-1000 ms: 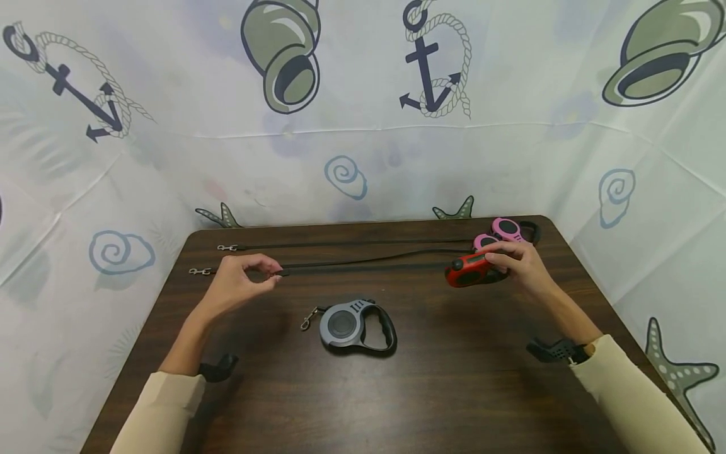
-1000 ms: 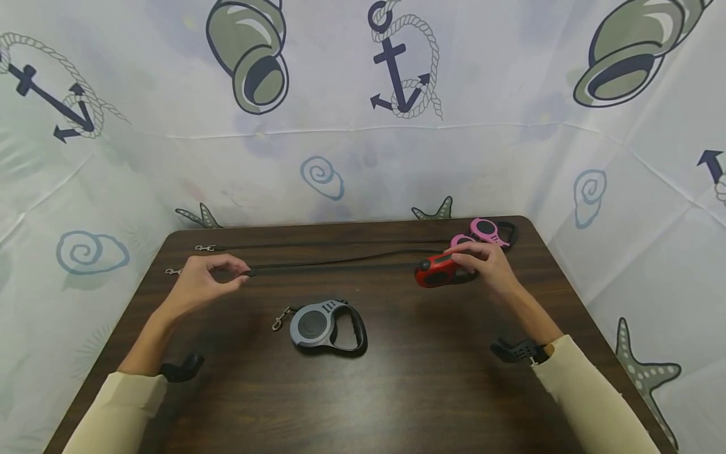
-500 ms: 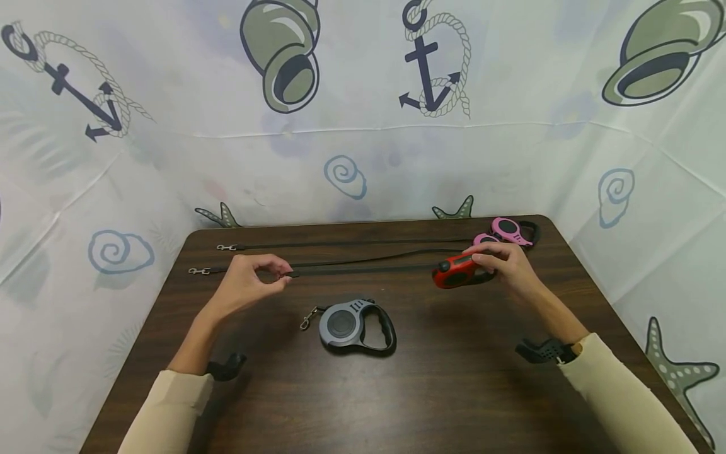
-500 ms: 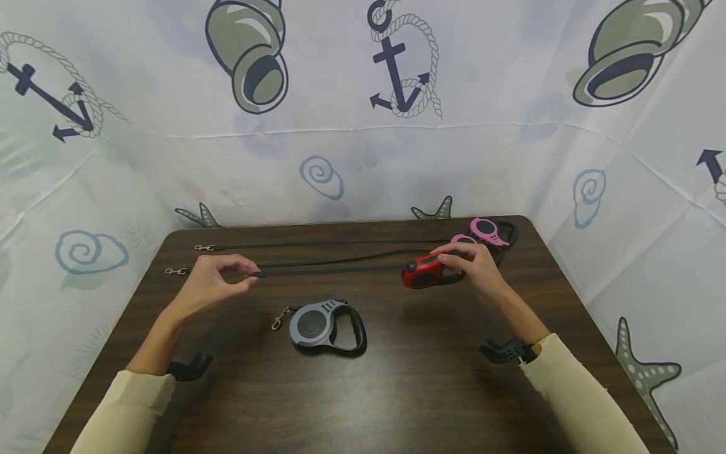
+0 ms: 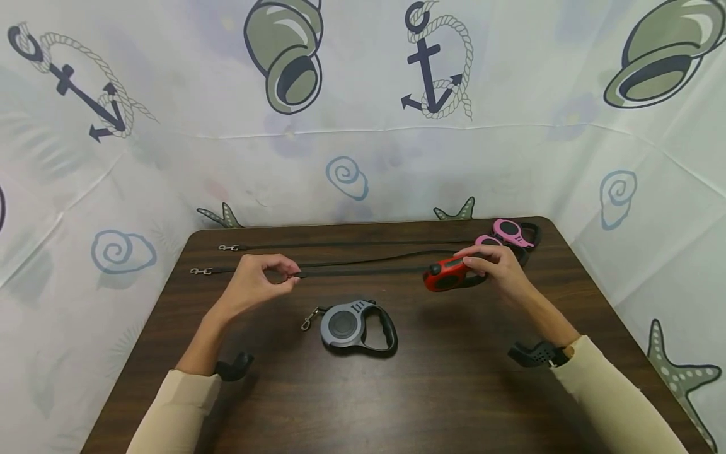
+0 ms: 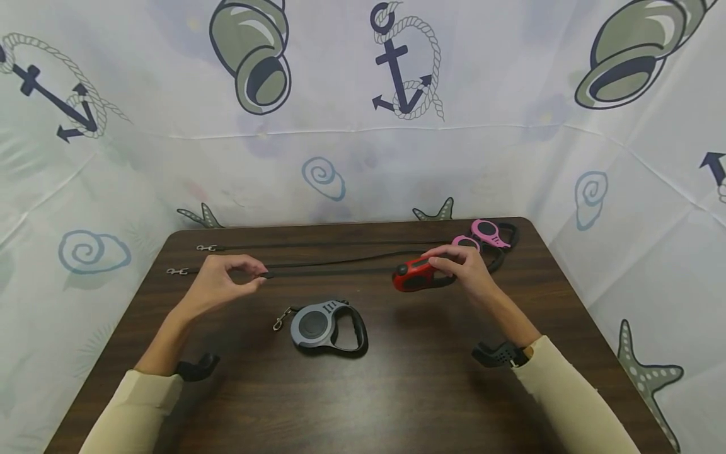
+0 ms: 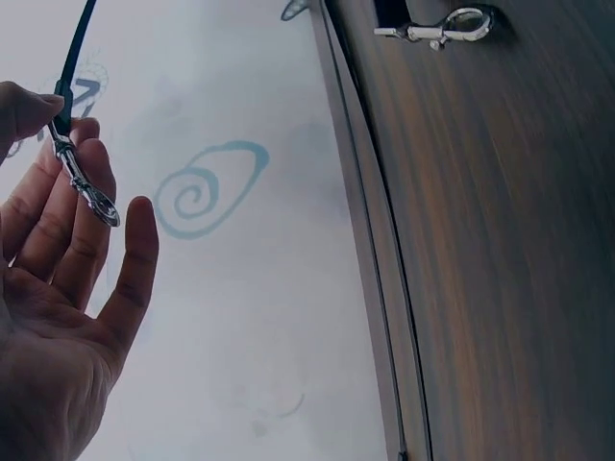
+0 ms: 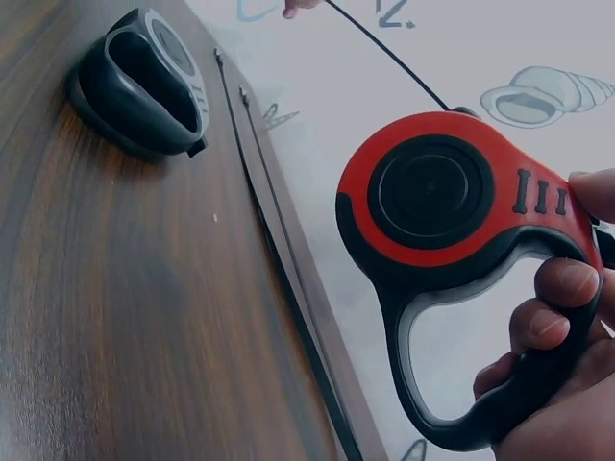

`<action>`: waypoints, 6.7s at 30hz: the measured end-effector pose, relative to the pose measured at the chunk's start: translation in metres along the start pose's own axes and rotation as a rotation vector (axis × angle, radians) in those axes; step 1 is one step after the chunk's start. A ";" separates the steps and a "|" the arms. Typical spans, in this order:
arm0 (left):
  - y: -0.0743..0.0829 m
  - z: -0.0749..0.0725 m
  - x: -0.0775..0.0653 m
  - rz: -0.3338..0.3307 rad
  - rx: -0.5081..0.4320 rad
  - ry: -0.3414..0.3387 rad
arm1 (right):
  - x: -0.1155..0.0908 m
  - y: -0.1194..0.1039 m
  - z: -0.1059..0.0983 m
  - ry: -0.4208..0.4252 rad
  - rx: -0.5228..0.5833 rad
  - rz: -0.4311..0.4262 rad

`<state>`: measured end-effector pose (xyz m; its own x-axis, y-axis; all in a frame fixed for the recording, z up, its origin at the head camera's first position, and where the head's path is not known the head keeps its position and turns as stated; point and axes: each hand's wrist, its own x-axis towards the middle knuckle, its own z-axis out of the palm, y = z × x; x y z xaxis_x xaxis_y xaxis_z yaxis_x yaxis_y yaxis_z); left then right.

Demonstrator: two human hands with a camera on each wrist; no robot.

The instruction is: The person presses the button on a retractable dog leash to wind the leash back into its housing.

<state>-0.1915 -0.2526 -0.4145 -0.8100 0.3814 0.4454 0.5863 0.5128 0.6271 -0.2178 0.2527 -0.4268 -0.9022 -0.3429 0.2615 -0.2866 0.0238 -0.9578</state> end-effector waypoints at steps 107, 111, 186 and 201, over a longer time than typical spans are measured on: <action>0.041 0.109 0.055 0.105 -0.154 -0.112 | 0.024 0.001 0.085 -0.046 -0.147 0.093; 0.043 0.115 0.054 0.086 -0.169 -0.114 | 0.023 0.000 0.082 -0.049 -0.159 0.099; 0.078 0.202 0.068 -0.282 0.255 -0.544 | -0.018 0.056 0.027 -0.226 -0.617 0.279; 0.075 0.197 0.063 -0.294 0.232 -0.523 | -0.025 0.053 0.031 -0.197 -0.697 0.242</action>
<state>-0.1968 -0.0386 -0.4654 -0.8595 0.4941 -0.1311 0.3752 0.7839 0.4948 -0.2001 0.2338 -0.4879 -0.9102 -0.4127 -0.0347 -0.2847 0.6844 -0.6712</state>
